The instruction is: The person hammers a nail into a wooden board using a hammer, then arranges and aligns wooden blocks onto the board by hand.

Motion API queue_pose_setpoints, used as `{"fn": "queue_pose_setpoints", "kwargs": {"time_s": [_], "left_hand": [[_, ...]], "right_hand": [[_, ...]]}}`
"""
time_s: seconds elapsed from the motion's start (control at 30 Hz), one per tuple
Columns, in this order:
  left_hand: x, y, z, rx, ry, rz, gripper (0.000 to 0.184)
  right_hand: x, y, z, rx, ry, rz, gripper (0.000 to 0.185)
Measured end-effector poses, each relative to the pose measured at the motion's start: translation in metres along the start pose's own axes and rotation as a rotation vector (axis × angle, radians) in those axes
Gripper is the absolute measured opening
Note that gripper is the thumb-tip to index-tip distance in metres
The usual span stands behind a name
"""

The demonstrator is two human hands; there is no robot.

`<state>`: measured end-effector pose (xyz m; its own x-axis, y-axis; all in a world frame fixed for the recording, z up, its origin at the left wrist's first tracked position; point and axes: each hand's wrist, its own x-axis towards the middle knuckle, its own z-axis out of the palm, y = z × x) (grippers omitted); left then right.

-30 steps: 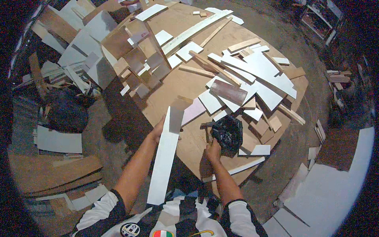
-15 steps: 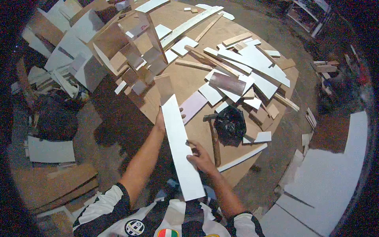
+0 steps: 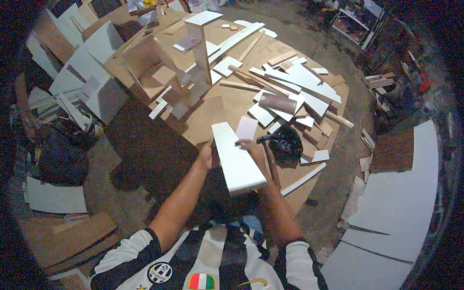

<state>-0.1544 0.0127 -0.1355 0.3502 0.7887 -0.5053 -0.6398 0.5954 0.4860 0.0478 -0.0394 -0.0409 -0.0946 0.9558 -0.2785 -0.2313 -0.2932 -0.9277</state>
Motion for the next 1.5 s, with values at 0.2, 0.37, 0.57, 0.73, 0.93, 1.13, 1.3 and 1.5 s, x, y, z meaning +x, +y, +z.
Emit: {"fn": "queue_pose_setpoints", "kwargs": {"time_s": [0.2,0.37,0.57,0.73,0.93,1.13,1.3,1.5], "left_hand": [[-0.04,0.033,-0.006,0.187,0.009,0.105,0.055],[-0.056,0.028,-0.013,0.415,0.174,0.261,0.053],[0.033,-0.032,-0.117,1.342,0.29,0.456,0.045],[0.051,-0.048,-0.099,1.728,0.256,0.397,0.048],[0.085,-0.072,-0.088,1.178,0.463,0.425,0.054],[0.105,-0.082,-0.082,1.153,0.593,0.418,0.058],[0.117,-0.065,-0.097,1.191,0.706,0.418,0.062],[0.126,-0.035,-0.111,1.206,0.842,0.453,0.067]], "right_hand": [[0.07,-0.003,0.045,0.154,0.01,-0.175,0.038],[0.124,-0.047,0.065,0.357,0.129,0.136,0.041],[0.182,-0.058,0.04,0.274,0.144,0.103,0.061],[0.187,-0.062,0.01,0.073,0.038,0.064,0.059],[0.19,-0.03,0.001,-0.697,0.159,-0.383,0.041],[0.222,0.015,-0.028,-0.993,0.064,-0.499,0.032],[0.24,0.057,-0.025,-0.766,-0.009,-0.542,0.024],[0.233,0.056,0.015,-0.704,0.115,-0.605,0.016]]}}
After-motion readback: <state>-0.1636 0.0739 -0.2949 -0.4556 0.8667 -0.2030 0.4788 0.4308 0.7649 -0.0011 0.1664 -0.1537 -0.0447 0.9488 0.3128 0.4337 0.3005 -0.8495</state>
